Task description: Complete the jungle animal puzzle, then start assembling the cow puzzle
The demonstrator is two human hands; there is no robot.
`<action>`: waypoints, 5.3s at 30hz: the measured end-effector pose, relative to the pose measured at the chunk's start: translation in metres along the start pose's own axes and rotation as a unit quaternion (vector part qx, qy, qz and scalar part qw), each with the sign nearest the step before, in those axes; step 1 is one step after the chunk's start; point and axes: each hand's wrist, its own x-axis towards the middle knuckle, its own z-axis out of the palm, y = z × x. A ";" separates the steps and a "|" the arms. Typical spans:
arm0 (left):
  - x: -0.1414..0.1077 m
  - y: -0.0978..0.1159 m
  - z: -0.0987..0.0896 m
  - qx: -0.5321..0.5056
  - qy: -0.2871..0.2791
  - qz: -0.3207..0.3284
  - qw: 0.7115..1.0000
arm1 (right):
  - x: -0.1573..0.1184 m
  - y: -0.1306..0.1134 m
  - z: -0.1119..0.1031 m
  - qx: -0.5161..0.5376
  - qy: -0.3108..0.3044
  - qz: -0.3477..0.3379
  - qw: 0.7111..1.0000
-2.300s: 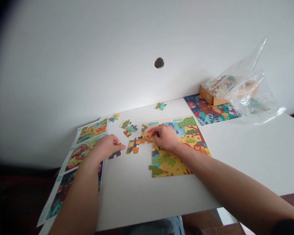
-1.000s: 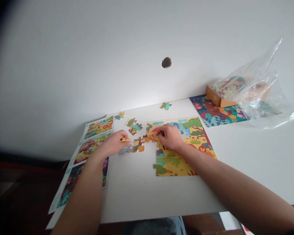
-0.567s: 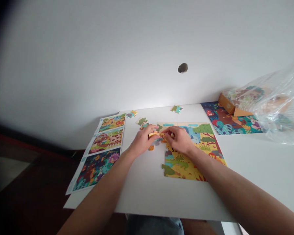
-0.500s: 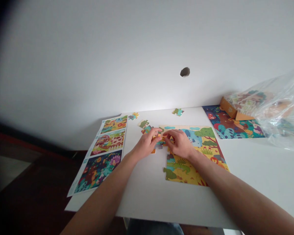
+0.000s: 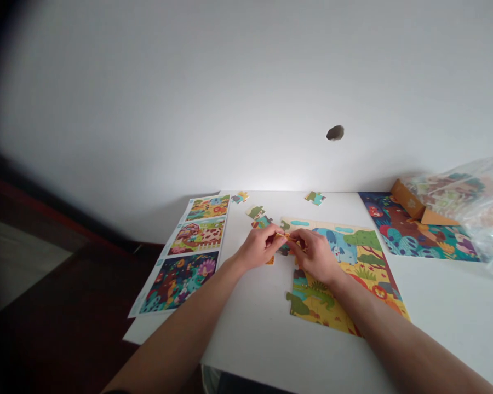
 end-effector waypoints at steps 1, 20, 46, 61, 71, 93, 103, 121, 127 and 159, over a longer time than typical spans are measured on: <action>0.000 -0.001 0.000 0.011 0.002 0.002 1.000 | 0.000 0.000 0.000 -0.002 0.006 0.009 1.000; -0.003 -0.006 -0.002 0.020 0.012 -0.020 1.000 | -0.001 0.008 0.003 0.016 0.001 0.081 0.997; -0.001 -0.004 -0.001 0.037 0.014 0.000 0.999 | -0.006 0.017 0.002 -0.003 -0.008 0.093 0.996; -0.001 -0.007 -0.021 0.117 0.069 -0.060 0.989 | -0.005 0.016 -0.001 -0.043 0.009 0.080 0.996; -0.006 -0.032 -0.033 0.165 -0.068 -0.051 0.983 | 0.001 0.013 -0.002 -0.036 0.009 0.084 0.996; -0.003 -0.020 -0.048 0.094 -0.185 -0.041 0.977 | 0.003 0.011 0.001 -0.013 0.007 0.043 0.999; -0.004 -0.013 -0.054 0.133 -0.179 -0.086 0.971 | 0.003 0.012 0.002 -0.010 0.009 0.049 0.999; -0.003 -0.029 -0.046 0.123 -0.143 -0.102 0.977 | 0.003 0.009 0.000 -0.011 0.003 0.058 0.998; -0.003 -0.030 -0.046 0.107 -0.146 -0.086 0.980 | 0.004 0.008 0.000 -0.016 0.000 0.061 0.998; -0.003 -0.020 -0.044 0.028 -0.216 -0.091 0.972 | 0.004 0.010 0.001 -0.020 -0.007 0.051 0.998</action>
